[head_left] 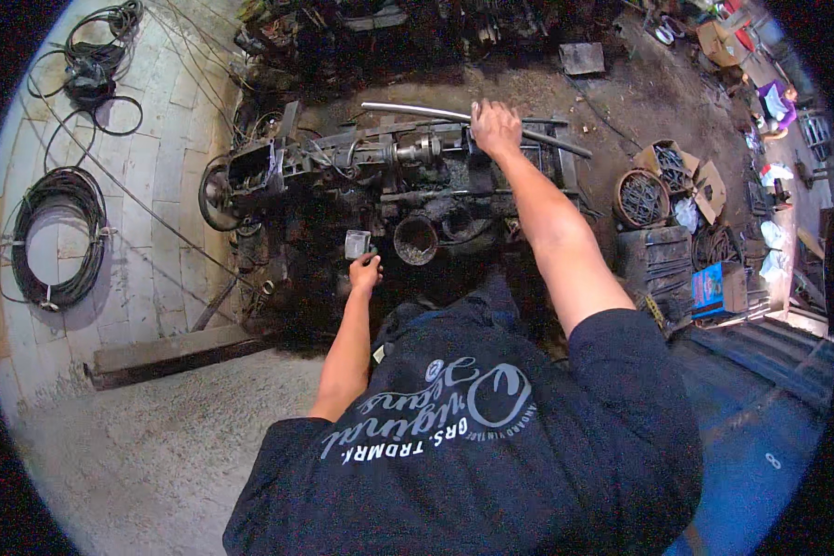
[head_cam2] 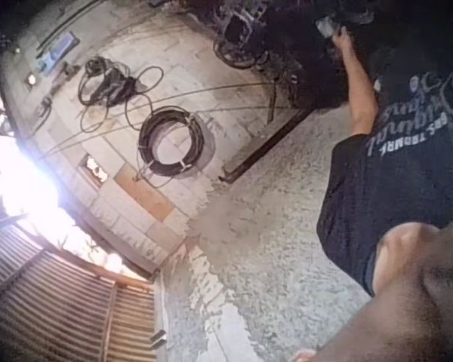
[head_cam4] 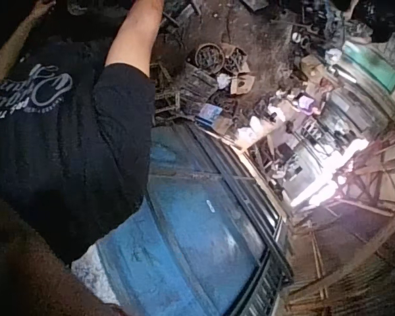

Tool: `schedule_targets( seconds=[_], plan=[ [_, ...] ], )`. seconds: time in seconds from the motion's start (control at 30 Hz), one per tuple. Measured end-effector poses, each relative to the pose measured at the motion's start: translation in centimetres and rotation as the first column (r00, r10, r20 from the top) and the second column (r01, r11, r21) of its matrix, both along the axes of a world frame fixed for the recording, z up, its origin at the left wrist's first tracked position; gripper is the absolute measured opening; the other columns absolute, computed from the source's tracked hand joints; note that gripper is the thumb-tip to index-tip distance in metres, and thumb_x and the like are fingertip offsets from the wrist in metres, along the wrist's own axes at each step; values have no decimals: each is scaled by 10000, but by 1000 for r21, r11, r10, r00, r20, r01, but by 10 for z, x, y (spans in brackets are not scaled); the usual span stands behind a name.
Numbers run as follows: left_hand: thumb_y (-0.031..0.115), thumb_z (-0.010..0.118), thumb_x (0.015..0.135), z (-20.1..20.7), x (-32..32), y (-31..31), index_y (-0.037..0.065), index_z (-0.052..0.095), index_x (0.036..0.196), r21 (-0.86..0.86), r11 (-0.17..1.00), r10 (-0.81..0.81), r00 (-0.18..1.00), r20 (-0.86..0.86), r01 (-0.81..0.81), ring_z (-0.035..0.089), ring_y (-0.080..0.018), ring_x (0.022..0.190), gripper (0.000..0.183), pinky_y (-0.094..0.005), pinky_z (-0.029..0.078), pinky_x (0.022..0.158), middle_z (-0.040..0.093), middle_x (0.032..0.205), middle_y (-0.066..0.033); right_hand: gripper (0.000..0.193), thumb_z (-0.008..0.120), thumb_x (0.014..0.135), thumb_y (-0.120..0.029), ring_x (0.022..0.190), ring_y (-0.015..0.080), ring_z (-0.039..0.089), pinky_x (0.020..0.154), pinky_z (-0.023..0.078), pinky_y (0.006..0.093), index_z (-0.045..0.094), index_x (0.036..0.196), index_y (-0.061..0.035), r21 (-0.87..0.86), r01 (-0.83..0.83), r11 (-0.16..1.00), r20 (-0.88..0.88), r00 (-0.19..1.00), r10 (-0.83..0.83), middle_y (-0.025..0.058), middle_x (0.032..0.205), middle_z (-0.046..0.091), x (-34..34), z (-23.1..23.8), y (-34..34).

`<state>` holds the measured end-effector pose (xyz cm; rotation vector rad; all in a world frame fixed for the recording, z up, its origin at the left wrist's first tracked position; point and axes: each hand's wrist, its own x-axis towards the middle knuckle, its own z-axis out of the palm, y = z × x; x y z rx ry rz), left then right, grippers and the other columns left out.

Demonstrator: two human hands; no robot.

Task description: The person operates and adjusts a machine used for processing metal rods and wire coils, using pliers to manipulate the machine's gears.

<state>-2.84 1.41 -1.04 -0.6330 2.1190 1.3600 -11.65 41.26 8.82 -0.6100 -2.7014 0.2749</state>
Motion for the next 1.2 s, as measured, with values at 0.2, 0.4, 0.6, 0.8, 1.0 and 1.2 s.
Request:
schedule_targets(
  seconds=[0.2,0.4,0.6,0.8,1.0,1.2],
  plan=[
    [172,645,878,-21,16,-3,17,593,1197,-50,970,235,968,-83,-240,537,-117,482,359,-281,442,440,614,683,-57,585,298,975,-469,1253,328,463,1080,280,496,493,1318,-38,-97,-59,994,121,990,70,194,1229,584,2,3,1],
    [158,625,890,-23,24,14,45,608,1178,-111,907,391,909,-143,-407,545,-136,488,309,-287,436,431,615,681,-46,607,286,976,-494,1288,331,427,1101,236,511,402,1402,-77,-77,-159,984,85,983,166,183,1298,539,5,3,5],
    [135,599,920,-21,24,22,42,617,1130,48,766,642,765,-42,-641,580,-151,545,230,-300,452,436,644,771,-66,593,295,976,-498,1327,320,383,1124,200,512,318,1459,-156,-96,-266,959,42,962,271,172,1376,474,12,4,15],
    [147,615,910,-21,21,29,45,616,1123,16,765,644,763,-48,-644,602,-153,568,236,-300,472,447,654,785,-76,598,312,970,-509,1350,310,352,1131,196,506,336,1450,-153,-102,-333,937,75,937,341,144,1418,434,14,0,23],
    [150,616,909,-28,21,31,57,615,1119,-35,735,675,735,-61,-678,594,-148,547,230,-293,460,440,644,756,-59,567,342,975,-469,1331,286,381,1118,244,482,400,1406,-105,-92,-360,928,33,931,365,133,1379,475,16,-1,24],
    [146,603,913,-23,25,37,67,625,1107,-3,736,675,734,-71,-677,580,-141,520,211,-276,429,416,627,716,-39,584,352,967,-482,1306,300,408,1101,263,503,424,1378,-74,-87,-379,921,23,924,382,132,1358,496,15,0,24]
  ],
)
